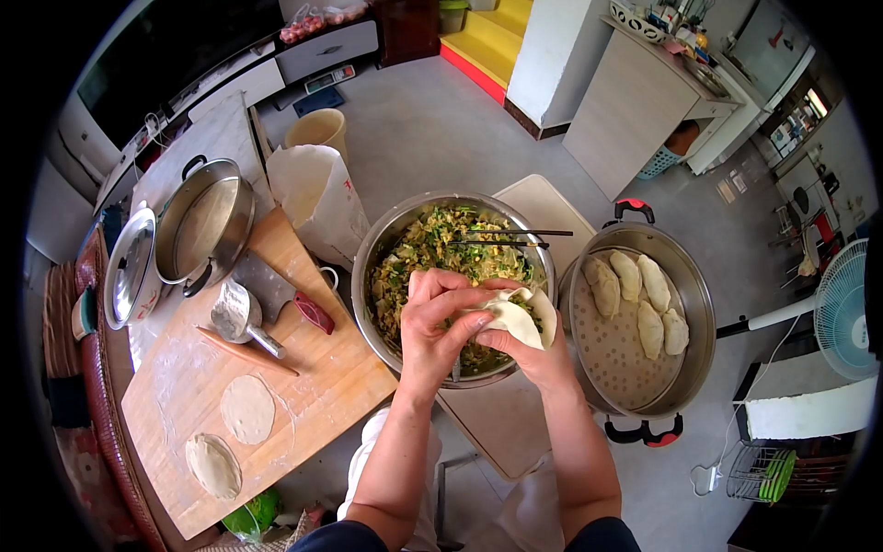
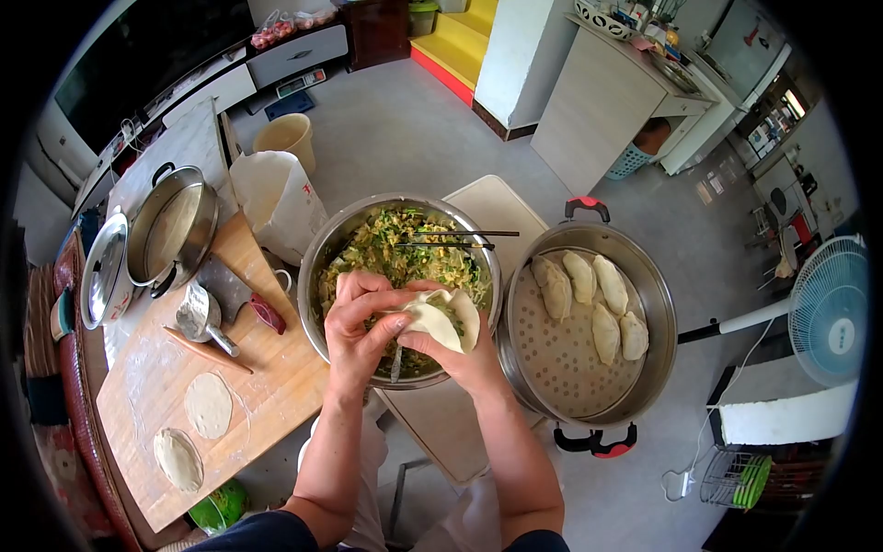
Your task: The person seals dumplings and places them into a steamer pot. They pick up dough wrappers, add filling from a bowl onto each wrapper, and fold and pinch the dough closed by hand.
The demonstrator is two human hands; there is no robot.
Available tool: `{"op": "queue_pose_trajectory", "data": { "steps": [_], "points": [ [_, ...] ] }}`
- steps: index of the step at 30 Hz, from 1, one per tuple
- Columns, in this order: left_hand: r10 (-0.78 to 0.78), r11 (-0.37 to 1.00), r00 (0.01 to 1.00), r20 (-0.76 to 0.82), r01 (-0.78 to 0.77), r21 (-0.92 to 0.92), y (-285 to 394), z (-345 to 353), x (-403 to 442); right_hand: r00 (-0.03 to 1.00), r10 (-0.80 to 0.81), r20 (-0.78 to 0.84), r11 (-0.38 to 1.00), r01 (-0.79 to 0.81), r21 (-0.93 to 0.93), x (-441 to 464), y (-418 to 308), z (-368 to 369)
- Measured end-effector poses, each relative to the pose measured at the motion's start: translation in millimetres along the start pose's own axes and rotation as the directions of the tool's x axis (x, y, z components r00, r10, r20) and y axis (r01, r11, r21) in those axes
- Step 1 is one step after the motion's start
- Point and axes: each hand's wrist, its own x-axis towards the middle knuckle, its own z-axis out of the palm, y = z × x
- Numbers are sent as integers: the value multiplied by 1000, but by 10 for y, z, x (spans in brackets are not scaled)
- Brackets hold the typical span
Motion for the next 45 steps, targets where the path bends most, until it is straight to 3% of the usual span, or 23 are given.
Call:
{"op": "queue_pose_trajectory", "data": {
  "steps": [12,15,21,24,25,28,32,33,36,39,43,45],
  "points": [
    [21,1000,996,-83,-19,25,47,50,-24,999,-1,42,1000,1,-10,5,2,6],
    [-13,999,994,-111,9,-45,74,72,-20,1000,17,21,999,-18,31,-4,17,2],
    [24,1000,999,24,-24,11,-83,2,-54,998,-34,49,997,37,-63,7,28,13],
    [-82,886,997,13,79,-458,-133,21,11,998,15,54,994,-9,-105,-5,-91,2],
    [-146,821,981,131,194,-538,-122,-61,37,999,-21,45,992,26,-123,6,-102,1],
    [-180,783,852,492,427,-453,-160,-172,50,994,-48,98,963,72,-259,-4,-141,-32],
    [-331,812,730,598,543,-214,-2,-202,86,991,-57,124,923,100,-372,-14,-93,34],
    [-282,854,774,567,472,-220,-51,-162,53,992,-74,102,924,106,-366,-4,-88,59],
    [-236,911,849,474,363,-196,-73,-103,7,984,-158,86,773,177,-609,-13,-138,98],
    [-243,882,858,452,389,-266,-90,-96,-12,934,-320,160,545,320,-775,26,-117,33],
    [-274,828,872,405,428,-362,-81,-123,-28,904,-417,99,705,390,-593,74,-184,-1],
    [-275,833,866,418,431,-347,-125,-141,-37,894,-427,134,690,418,-590,50,-234,-34]
  ]
}}
